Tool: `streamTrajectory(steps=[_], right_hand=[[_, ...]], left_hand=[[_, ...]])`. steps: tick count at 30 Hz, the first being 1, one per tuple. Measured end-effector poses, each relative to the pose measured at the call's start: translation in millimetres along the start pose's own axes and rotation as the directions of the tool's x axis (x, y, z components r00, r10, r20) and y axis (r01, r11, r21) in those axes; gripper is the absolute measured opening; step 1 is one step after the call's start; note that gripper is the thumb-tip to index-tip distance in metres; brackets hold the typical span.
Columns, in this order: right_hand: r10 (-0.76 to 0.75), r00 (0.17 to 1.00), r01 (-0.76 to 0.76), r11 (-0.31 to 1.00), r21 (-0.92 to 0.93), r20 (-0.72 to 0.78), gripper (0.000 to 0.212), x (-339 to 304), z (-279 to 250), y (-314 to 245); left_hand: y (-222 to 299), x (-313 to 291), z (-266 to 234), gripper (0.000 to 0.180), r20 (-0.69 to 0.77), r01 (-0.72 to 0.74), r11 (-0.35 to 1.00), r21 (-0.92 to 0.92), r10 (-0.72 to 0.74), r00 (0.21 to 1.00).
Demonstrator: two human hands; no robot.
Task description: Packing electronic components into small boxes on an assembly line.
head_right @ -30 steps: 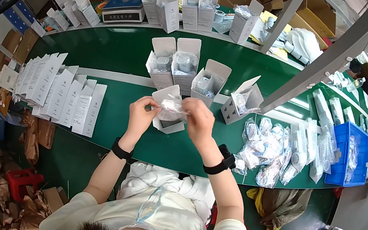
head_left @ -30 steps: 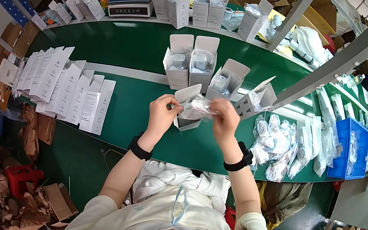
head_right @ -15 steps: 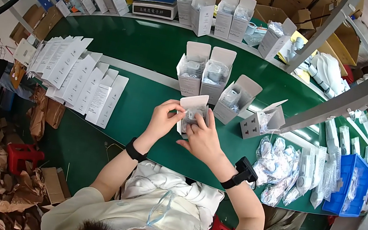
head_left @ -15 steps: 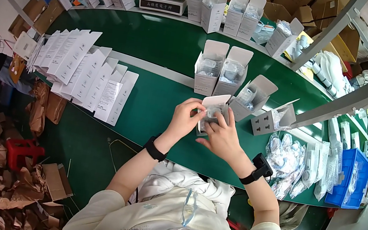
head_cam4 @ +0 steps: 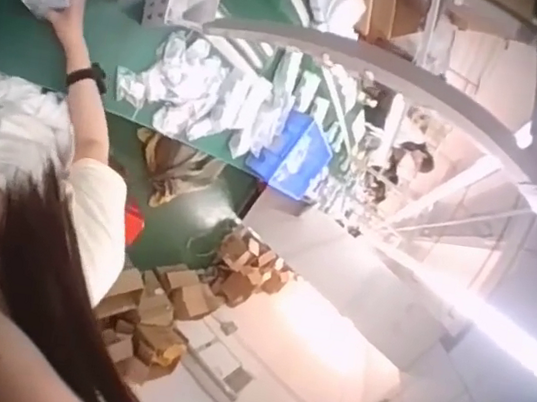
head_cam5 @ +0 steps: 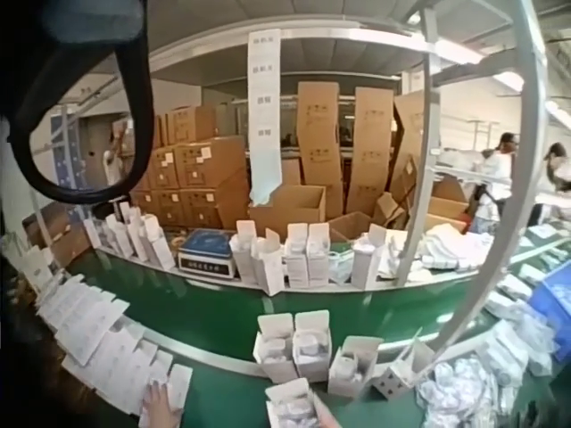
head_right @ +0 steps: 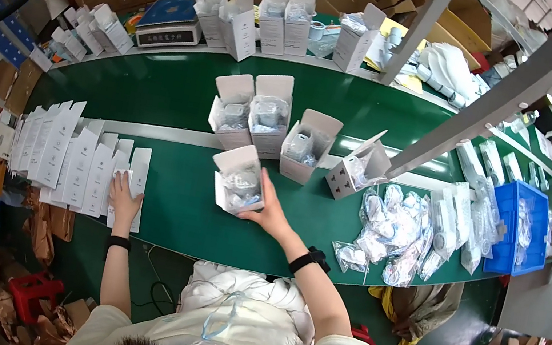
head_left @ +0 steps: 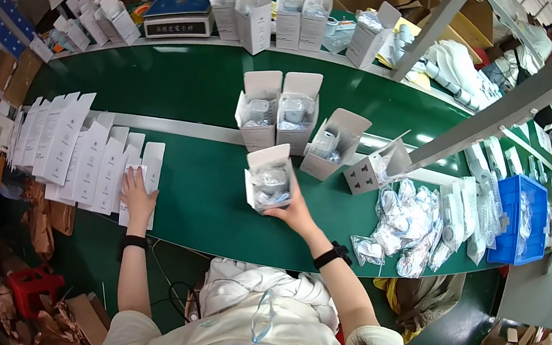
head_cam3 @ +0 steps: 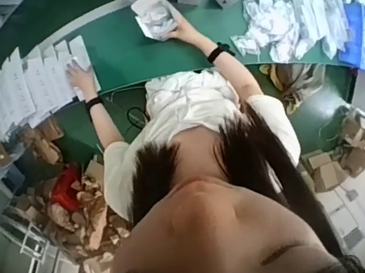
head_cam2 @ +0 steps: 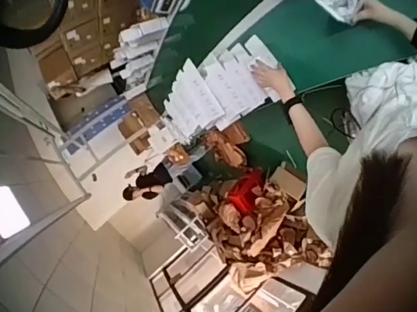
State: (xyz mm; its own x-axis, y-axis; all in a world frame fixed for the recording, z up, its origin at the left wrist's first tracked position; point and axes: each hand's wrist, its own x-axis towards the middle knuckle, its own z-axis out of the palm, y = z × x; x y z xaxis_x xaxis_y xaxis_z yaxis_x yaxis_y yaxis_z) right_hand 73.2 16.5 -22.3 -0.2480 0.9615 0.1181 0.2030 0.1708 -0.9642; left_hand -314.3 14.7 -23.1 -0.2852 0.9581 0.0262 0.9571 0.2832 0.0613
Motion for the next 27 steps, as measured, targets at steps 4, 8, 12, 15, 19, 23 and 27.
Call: streamTrajectory(steps=[4,8,12,15,19,23,27], right_hand=[[-0.109,0.988,0.101,0.993,-0.067,-0.114,0.105,25.0,40.4,3.2],[-0.098,0.967,0.077,0.992,-0.097,-0.237,0.093,36.9,54.2,-6.5],[-0.251,0.953,0.199,0.941,-0.275,-0.169,0.06,-7.5,-22.4,-23.5],[-0.313,0.863,0.007,0.793,-0.609,-0.397,0.031,-74.1,-126.0,-33.4],[-0.341,0.504,-0.576,0.552,-0.603,-0.794,0.032,-152.3,-257.7,-15.9],[-0.19,0.58,-0.72,0.335,-0.608,-0.792,0.044,-185.6,-369.7,39.5],[0.151,0.668,-0.743,0.19,-0.641,-0.729,0.061,-161.6,-403.8,67.4]], left_hand=[[-4.8,0.5,4.3,0.085,-0.097,-0.036,0.984,-0.172,0.019,0.995],[2.5,3.0,-0.9,0.082,0.075,0.173,0.758,-0.629,-0.162,0.984],[1.2,-23.8,-15.4,0.082,0.216,0.3,0.59,-0.749,-0.211,0.953],[26.8,-75.5,-57.8,0.083,0.278,0.347,0.326,-0.879,-0.24,0.93],[56.9,-130.2,-100.7,0.092,0.097,0.091,0.302,-0.949,0.005,0.995],[133.9,-141.5,-103.5,0.099,0.054,0.064,-0.043,-0.997,0.204,0.977],[234.2,-128.4,-96.9,0.092,-0.007,0.048,-0.084,-0.995,0.558,0.83]])
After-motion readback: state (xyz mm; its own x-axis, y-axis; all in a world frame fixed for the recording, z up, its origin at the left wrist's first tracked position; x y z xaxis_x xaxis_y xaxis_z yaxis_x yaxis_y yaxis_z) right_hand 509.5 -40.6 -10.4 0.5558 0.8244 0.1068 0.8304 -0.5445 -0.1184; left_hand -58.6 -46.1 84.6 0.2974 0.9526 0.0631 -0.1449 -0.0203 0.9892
